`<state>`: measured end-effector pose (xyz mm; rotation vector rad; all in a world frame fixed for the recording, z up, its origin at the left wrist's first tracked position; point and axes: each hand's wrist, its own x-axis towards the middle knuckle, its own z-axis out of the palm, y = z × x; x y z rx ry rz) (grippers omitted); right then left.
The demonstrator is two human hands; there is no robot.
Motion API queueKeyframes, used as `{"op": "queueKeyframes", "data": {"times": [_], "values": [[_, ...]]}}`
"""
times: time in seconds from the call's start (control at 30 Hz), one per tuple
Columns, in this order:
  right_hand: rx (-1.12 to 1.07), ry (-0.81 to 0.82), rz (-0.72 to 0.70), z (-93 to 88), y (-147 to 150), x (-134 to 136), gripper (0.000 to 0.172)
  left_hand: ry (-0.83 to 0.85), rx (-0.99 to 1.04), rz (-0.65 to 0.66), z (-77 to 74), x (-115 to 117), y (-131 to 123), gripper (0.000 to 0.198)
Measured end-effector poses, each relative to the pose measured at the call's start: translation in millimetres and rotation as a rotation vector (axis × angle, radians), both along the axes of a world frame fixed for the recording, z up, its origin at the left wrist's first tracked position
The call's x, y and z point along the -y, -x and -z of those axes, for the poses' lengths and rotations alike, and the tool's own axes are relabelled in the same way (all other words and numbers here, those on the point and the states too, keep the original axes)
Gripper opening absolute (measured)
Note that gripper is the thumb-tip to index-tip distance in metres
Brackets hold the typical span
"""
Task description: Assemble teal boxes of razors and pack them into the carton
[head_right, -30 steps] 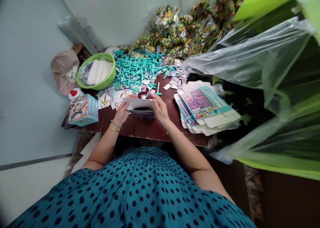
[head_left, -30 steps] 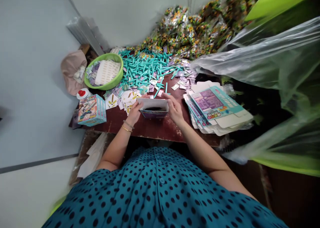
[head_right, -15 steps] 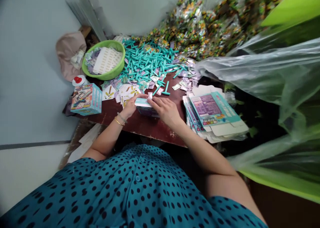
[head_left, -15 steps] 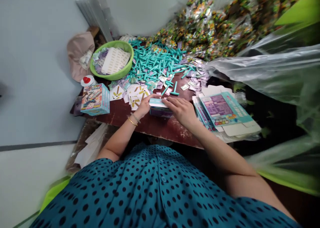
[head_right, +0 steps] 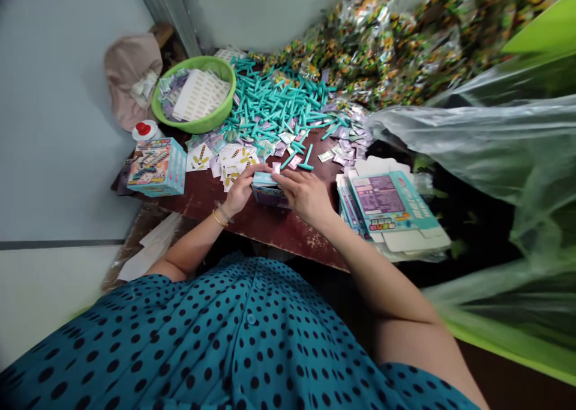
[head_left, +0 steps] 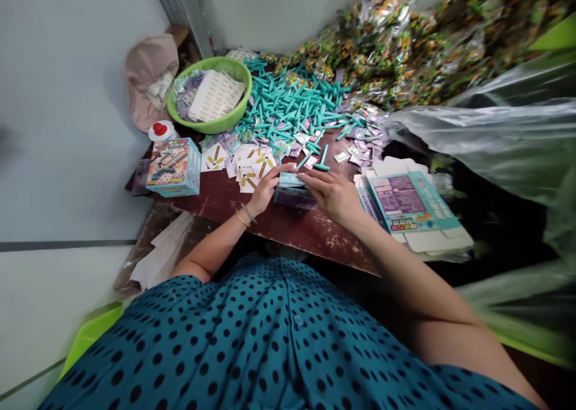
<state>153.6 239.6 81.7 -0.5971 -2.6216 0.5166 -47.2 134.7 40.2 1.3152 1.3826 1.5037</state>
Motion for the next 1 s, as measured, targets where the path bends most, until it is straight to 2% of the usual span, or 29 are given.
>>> {"op": "queueKeyframes", "data": {"times": [0.1, 0.17, 0.23, 0.33, 0.4, 0.47, 0.5, 0.57, 0.6, 0.67, 0.73, 0.8, 0.87, 0.93, 1.0], "values": [[0.090, -0.024, -0.115, 2.2, -7.0, -4.0, 0.044, -0.076, -0.211, -0.013, 1.1, 11.4, 7.1, 0.042], [0.126, -0.057, -0.184, 5.0, -11.0, -6.7, 0.047, -0.080, -0.319, 0.036, 10.5, 12.4, 14.6, 0.039], [0.146, -0.097, -0.198, 8.1, -12.2, -9.4, 0.050, -0.036, -0.333, 0.055, 29.2, 8.3, 17.1, 0.046], [0.136, -0.133, -0.220, 11.0, -12.5, -12.9, 0.052, 0.138, -0.264, -0.014, 62.0, 2.8, 3.9, 0.066], [0.043, -0.147, -0.213, 11.8, -18.2, -13.5, 0.057, 0.209, -0.261, -0.082, 71.6, 8.5, -7.4, 0.060], [-0.113, -0.141, -0.090, 15.4, -33.5, -14.1, 0.069, 0.158, -0.369, -0.185, 61.3, 27.1, -8.3, 0.051], [-0.198, -0.137, 0.019, 19.5, -45.1, -15.5, 0.073, 0.107, -0.470, -0.266, 48.0, 41.3, -2.8, 0.048], [-0.289, -0.137, 0.251, 34.2, -74.5, -22.9, 0.070, 0.057, -0.734, -0.498, 8.6, 75.7, 20.0, 0.048], [-0.301, -0.164, 0.355, 44.8, -91.2, -28.7, 0.064, 0.088, -0.877, -0.642, -13.9, 92.9, 36.2, 0.053], [-0.229, -0.225, 0.518, 71.2, -125.1, -42.1, 0.057, 0.257, -1.090, -0.931, -53.7, 119.2, 74.4, 0.063], [-0.089, -0.233, 0.657, 101.1, -155.8, -53.6, 0.062, 0.491, -1.202, -1.085, -74.7, 126.9, 112.2, 0.066], [0.036, -0.170, 0.749, 129.6, -178.1, -59.7, 0.067, 0.701, -1.229, -1.088, -74.4, 116.1, 142.0, 0.059], [0.086, -0.120, 0.779, 151.3, -188.6, -59.1, 0.069, 0.836, -1.219, -1.019, -62.7, 97.7, 160.8, 0.050], [0.123, -0.121, 0.774, 161.7, -188.4, -52.2, 0.069, 0.889, -1.217, -0.951, -53.0, 86.7, 170.6, 0.047], [0.195, -0.141, 0.772, 158.9, -182.3, -42.3, 0.065, 0.869, -1.217, -0.923, -54.2, 93.1, 175.8, 0.042]]}}
